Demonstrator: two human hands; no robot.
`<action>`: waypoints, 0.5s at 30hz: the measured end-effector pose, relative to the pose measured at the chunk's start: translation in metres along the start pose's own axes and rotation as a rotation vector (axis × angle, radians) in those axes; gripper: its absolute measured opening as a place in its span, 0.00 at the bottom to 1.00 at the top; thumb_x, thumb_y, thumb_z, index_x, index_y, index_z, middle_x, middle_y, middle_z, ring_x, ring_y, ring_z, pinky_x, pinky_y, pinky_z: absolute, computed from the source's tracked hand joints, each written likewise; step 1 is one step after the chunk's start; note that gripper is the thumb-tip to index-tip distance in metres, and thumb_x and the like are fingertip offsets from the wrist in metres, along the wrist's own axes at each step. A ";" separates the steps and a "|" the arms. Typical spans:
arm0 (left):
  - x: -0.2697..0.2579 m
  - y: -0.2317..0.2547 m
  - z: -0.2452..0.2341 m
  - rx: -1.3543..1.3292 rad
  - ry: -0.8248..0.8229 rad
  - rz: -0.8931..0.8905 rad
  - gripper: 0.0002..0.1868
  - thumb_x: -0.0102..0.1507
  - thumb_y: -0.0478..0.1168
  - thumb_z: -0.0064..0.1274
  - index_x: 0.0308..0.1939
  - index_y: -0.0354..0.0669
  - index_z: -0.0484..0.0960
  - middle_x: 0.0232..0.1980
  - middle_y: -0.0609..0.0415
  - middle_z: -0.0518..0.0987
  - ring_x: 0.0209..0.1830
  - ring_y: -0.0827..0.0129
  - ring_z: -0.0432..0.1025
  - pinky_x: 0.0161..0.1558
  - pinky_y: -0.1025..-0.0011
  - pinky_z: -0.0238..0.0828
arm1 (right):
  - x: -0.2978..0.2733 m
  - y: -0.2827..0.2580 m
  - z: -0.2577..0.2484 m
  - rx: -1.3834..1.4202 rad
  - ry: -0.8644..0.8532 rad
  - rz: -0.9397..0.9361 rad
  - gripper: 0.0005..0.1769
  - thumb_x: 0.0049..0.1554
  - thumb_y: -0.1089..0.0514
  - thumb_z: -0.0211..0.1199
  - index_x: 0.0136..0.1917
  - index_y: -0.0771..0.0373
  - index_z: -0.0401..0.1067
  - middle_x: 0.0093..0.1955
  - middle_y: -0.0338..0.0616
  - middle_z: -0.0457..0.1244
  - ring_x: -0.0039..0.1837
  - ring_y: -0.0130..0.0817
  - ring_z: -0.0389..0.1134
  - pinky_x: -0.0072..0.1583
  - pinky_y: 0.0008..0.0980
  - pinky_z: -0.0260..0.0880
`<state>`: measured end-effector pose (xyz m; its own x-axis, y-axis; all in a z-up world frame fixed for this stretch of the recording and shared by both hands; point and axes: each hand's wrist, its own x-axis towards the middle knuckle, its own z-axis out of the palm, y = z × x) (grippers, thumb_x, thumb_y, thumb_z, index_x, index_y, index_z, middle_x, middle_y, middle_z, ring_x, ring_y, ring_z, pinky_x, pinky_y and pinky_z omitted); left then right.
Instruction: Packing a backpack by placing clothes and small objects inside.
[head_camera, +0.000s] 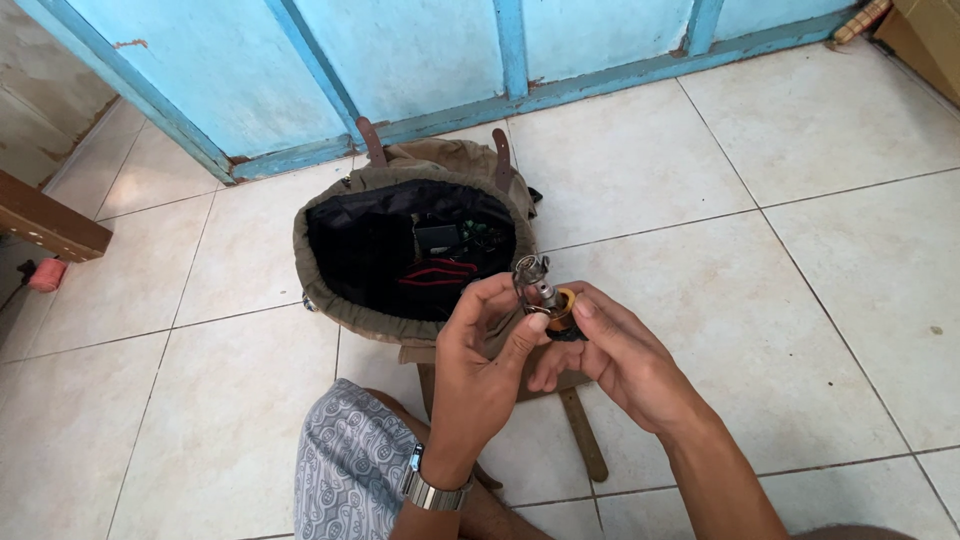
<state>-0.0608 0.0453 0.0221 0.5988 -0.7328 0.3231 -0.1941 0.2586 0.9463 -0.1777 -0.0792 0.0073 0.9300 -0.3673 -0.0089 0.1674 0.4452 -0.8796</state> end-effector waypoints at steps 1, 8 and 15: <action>-0.001 -0.001 0.000 0.001 0.000 0.000 0.16 0.67 0.37 0.58 0.57 0.36 0.78 0.53 0.51 0.85 0.56 0.70 0.77 0.63 0.66 0.72 | 0.000 0.000 0.000 0.001 0.000 0.000 0.28 0.67 0.42 0.42 0.63 0.69 0.64 0.45 0.51 0.66 0.43 0.41 0.73 0.47 0.40 0.75; -0.004 -0.002 0.002 -0.022 0.013 -0.002 0.18 0.65 0.37 0.60 0.58 0.37 0.78 0.54 0.52 0.85 0.58 0.69 0.78 0.66 0.64 0.71 | 0.001 0.003 0.001 -0.011 -0.005 0.065 0.31 0.66 0.39 0.37 0.59 0.67 0.67 0.37 0.51 0.67 0.39 0.42 0.73 0.43 0.41 0.73; -0.009 0.005 0.004 -0.015 0.014 -0.029 0.19 0.64 0.34 0.61 0.59 0.37 0.78 0.54 0.51 0.85 0.59 0.67 0.76 0.67 0.63 0.68 | -0.002 -0.001 0.002 0.149 -0.041 0.110 0.31 0.67 0.39 0.36 0.56 0.65 0.70 0.34 0.50 0.66 0.36 0.43 0.72 0.44 0.42 0.73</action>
<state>-0.0702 0.0507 0.0243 0.6149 -0.7313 0.2950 -0.1647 0.2468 0.9550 -0.1794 -0.0775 0.0094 0.9575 -0.2776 -0.0788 0.1081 0.5982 -0.7940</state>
